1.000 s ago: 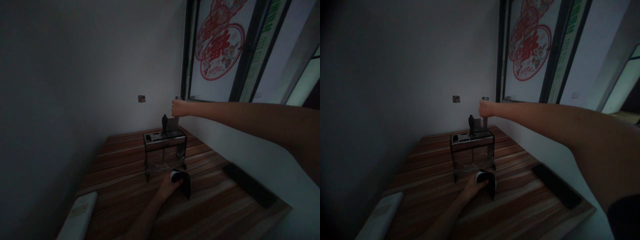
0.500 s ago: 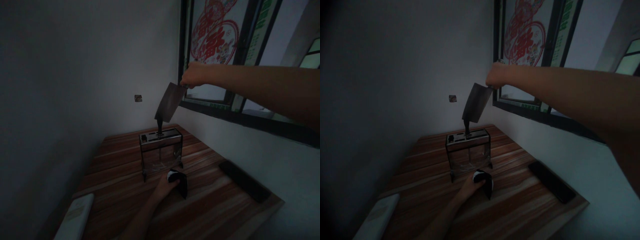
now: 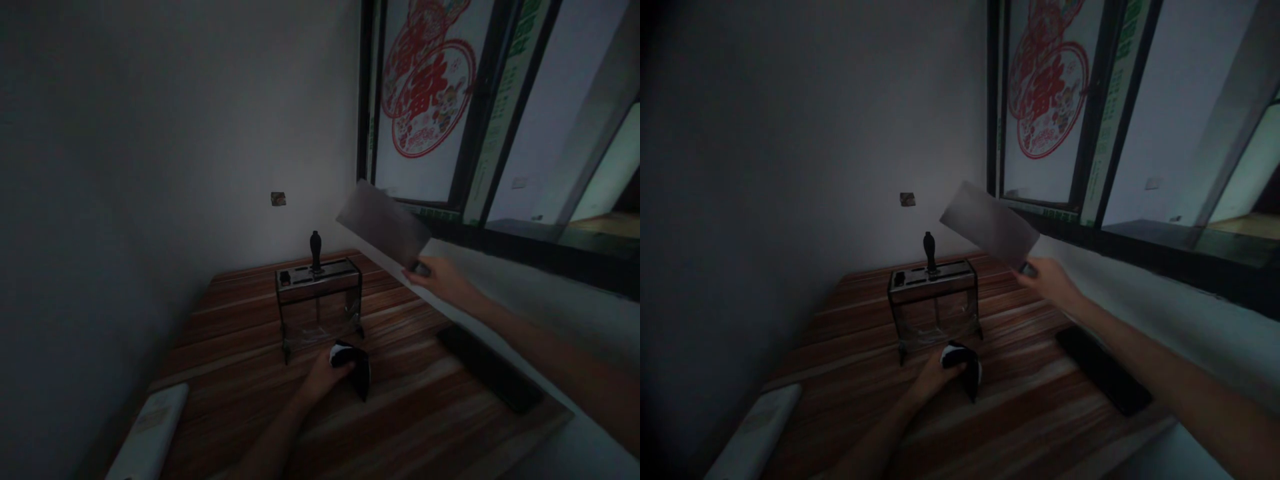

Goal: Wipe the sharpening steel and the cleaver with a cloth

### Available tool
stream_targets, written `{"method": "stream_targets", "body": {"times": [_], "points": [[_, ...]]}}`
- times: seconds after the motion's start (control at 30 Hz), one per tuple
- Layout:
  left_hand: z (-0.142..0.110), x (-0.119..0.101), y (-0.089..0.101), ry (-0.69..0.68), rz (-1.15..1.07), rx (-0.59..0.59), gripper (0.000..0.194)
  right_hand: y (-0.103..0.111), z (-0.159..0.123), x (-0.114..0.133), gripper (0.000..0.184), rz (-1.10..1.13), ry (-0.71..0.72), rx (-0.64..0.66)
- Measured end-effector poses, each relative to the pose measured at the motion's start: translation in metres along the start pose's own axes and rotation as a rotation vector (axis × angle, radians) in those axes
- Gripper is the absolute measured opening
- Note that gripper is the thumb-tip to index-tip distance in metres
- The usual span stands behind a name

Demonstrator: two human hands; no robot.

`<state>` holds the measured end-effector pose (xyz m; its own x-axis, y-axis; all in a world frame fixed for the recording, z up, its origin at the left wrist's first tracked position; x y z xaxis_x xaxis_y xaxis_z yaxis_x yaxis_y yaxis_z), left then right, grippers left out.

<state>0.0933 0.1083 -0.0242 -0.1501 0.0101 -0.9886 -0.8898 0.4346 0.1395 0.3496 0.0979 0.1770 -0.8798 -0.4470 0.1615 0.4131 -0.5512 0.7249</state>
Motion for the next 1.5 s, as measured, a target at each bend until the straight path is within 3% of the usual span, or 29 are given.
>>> {"method": "stream_targets", "body": {"times": [0.07, 0.2, 0.37, 0.53, 0.8, 1.27, 1.5], "points": [[0.0, 0.0, 0.0, 0.0, 0.0, -0.009, 0.028, -0.031, -0.035, 0.011, 0.022, 0.113, -0.052, 0.07], [0.002, 0.002, 0.002, -0.008, -0.01, -0.069, 0.028, -0.091, -0.081, 0.043, 0.028, 0.209, -0.12, 0.074], [0.0, 0.004, 0.021, -0.009, -0.024, -0.266, 0.03, -0.156, -0.102, 0.079, 0.022, 0.514, -0.186, 0.138], [-0.016, 0.004, 0.046, 0.0, -0.005, -0.401, 0.031, -0.189, -0.106, 0.1, 0.021, 0.732, -0.296, 0.164], [-0.016, 0.003, 0.046, -0.015, 0.021, -0.396, 0.033, -0.192, -0.108, 0.101, 0.031, 0.683, -0.361, 0.142], [-0.023, 0.002, 0.046, 0.022, 0.084, -0.426, 0.033, -0.178, -0.109, 0.096, 0.031, 0.75, -0.38, 0.295], [-0.031, -0.022, 0.052, 0.043, 0.166, -0.4, 0.028, -0.183, -0.111, 0.096, 0.031, 0.81, -0.413, 0.313]]}}
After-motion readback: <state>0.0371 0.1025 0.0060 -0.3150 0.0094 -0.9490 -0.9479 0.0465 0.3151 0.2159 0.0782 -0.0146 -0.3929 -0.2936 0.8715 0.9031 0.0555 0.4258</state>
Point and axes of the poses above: each hand's wrist, its own z-axis towards the middle knuckle, its own y-axis out of the back of the hand, x = y × z, the point moved 3 cm from there along z, towards the middle knuckle, and after that the axes turned 8 degrees about y, right-handed, at the moved point
